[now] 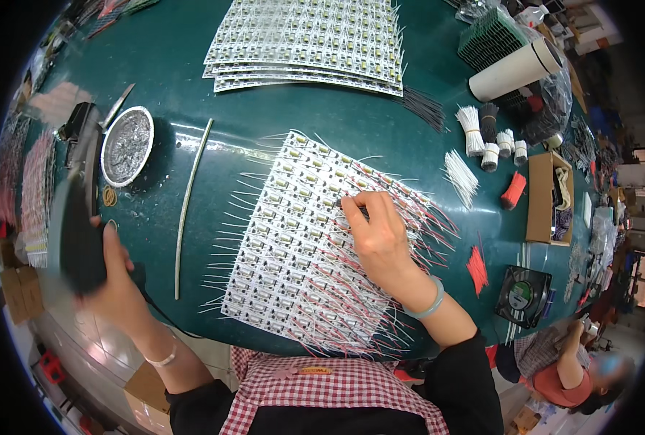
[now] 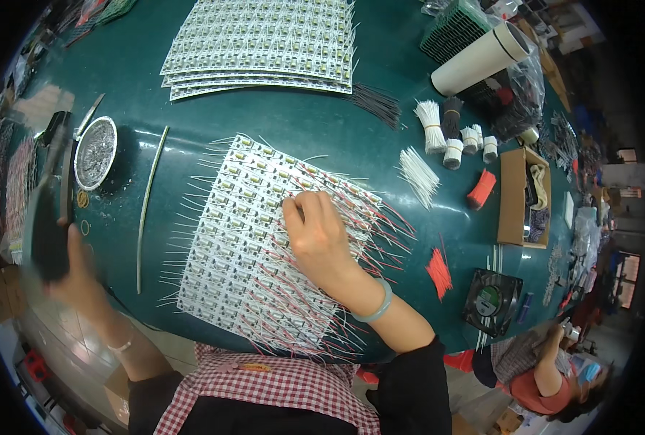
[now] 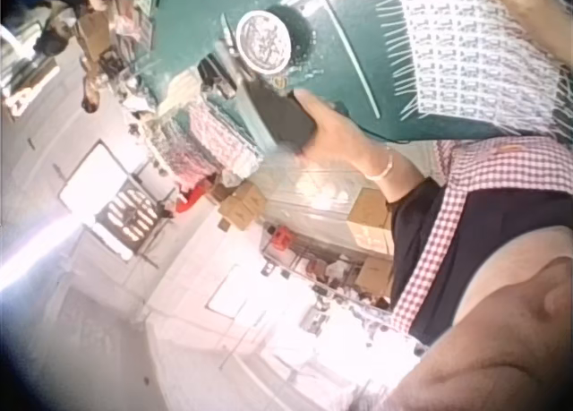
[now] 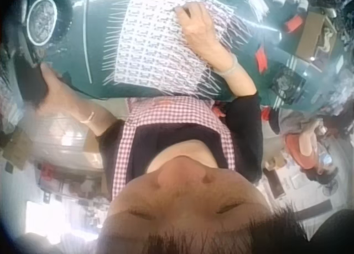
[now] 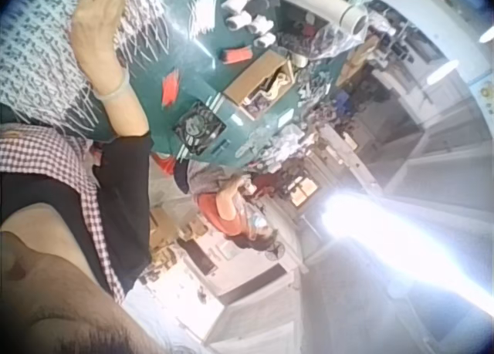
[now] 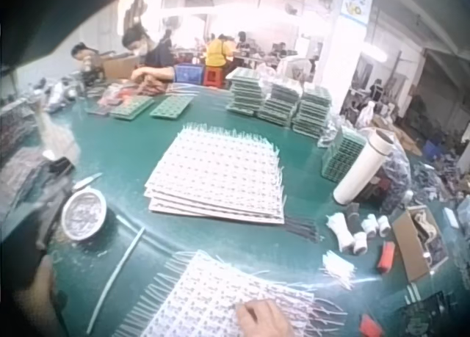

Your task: The person uses a soldering iron to attach white wires to a grid of LED modules on a green workbench. They repeatedly pick up wires, position them on the modules, and apply heat to secure them. The person works systematically across the grid, handling the tools and components with both hands.

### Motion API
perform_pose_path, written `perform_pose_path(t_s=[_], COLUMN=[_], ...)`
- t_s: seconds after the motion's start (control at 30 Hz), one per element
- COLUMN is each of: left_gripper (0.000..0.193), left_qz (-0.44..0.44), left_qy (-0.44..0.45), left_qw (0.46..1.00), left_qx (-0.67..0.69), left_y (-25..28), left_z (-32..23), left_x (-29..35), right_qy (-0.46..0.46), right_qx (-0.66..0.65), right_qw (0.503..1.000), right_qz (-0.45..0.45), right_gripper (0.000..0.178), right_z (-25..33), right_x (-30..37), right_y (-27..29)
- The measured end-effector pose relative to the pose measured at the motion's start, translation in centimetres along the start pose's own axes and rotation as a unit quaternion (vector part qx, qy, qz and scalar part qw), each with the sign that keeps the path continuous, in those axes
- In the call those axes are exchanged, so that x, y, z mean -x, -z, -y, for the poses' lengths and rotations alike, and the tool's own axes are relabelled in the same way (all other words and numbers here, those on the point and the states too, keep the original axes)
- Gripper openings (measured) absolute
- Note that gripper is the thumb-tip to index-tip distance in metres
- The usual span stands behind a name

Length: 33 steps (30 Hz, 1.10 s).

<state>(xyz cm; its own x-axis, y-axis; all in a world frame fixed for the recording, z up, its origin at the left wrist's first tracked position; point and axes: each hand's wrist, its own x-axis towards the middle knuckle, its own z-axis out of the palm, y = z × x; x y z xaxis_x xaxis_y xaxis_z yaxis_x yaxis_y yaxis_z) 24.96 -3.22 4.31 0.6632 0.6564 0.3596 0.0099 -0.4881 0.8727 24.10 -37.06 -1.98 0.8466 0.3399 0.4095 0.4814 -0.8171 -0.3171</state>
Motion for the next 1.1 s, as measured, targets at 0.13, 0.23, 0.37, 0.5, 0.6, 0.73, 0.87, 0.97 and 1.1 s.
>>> perform_pose_path(t_s=[0.13, 0.23, 0.37, 0.5, 0.6, 0.73, 0.87, 0.97, 1.1], left_gripper=[0.023, 0.031, 0.038, 0.034, 0.035, 0.036, 0.037, 0.039, 0.043], left_qz=[0.086, 0.107, 0.134, 0.18, 0.198, 0.194, 0.209, 0.201, 0.205], left_qy=[0.037, 0.076, 0.101, 0.128, 0.143, 0.152, 0.144, 0.149, 0.17], left_qw=[0.995, 0.99, 0.981, 0.967, 0.961, 0.958, 0.953, 0.954, 0.951], left_qx=[-0.04, 0.051, 0.094, 0.126, 0.128, 0.145, 0.165, 0.165, 0.158], left_y=[0.7, 0.8, 0.0, -0.3, -0.5, -0.8, -0.7, -0.5, 0.0], left_z=[1.0, 0.5, -1.4, -2.2, -2.1, -2.1, -2.7, -3.1, -2.7], left_x=[0.0, 2.7, 5.1, 6.3, 6.7, 7.0, 7.4, 7.6, 7.8], right_qy=[-0.01, -0.018, -0.02, -0.046, -0.073, -0.062, -0.037, -0.033, -0.028], right_qx=[0.003, -0.002, -0.008, -0.013, -0.013, -0.026, -0.024, -0.02, -0.014], right_qw=[1.0, 1.0, 1.0, 0.999, 0.997, 0.998, 0.999, 0.999, 0.999], right_qz=[0.005, 0.006, 0.008, 0.014, 0.013, 0.004, 0.028, 0.031, 0.023], right_gripper=[0.034, 0.035, 0.035, 0.033, 0.033, 0.034, 0.036, 0.037, 0.037], right_z=[-0.2, -0.1, -0.1, -0.2, -0.4, 0.2, 0.3, -0.6, -0.7], right_x=[0.0, 0.3, 0.3, 1.3, 2.1, 0.9, 0.0, 0.6, 0.8], right_y=[0.0, 0.0, 0.3, 1.9, 3.6, 5.1, 2.7, 1.0, 0.7])
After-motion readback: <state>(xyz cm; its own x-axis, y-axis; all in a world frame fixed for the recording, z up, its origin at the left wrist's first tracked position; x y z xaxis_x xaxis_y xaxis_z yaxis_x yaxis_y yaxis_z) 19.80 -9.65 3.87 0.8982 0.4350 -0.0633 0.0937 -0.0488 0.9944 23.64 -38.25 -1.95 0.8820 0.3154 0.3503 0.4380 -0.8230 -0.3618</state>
